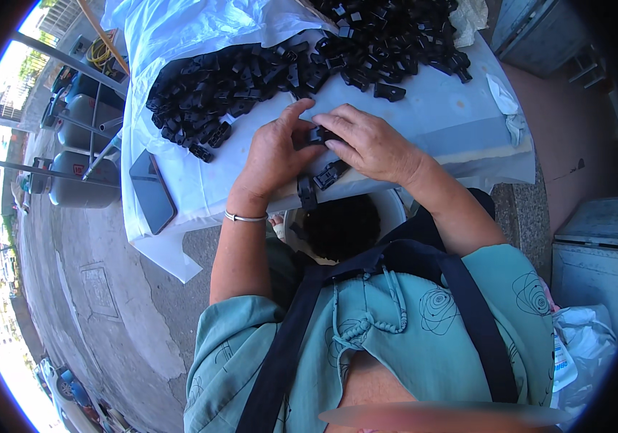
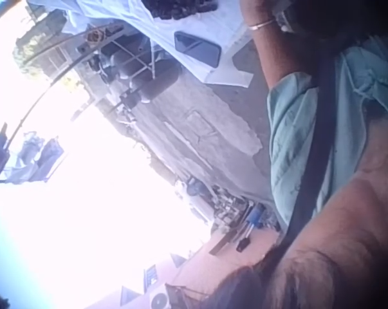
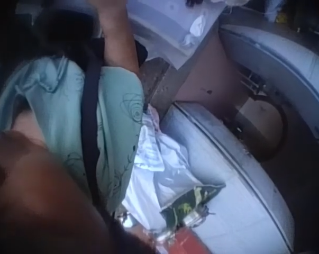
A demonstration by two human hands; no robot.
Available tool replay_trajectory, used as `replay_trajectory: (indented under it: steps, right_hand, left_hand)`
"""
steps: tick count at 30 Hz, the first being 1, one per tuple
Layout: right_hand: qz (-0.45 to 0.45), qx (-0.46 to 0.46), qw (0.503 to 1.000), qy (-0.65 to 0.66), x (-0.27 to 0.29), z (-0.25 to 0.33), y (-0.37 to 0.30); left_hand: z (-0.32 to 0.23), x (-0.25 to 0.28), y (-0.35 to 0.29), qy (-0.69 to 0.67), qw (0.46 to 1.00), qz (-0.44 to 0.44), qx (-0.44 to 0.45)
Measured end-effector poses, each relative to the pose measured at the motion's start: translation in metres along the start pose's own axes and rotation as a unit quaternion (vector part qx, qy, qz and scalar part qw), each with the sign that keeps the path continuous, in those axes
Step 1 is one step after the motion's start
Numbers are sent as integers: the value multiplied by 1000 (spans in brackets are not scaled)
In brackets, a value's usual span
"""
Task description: Sorting and inspecting small black plastic components on a table.
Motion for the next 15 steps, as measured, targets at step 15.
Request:
replay_trajectory:
  steps: [15]
  right_hand:
    - [-73, 27, 986, -150, -2, 15, -13]
  left_hand:
    - [8, 6, -1, -36, 999, 2, -23]
Point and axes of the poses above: each hand's wrist, its own y-axis towards the middle knuckle, its own x-axis out of the back of the hand, z = x × y, the point moved 7 cm from there along y, towards the middle knuckle, and after that the axes turned 13 degrees about -x, right-handed, at the moved point
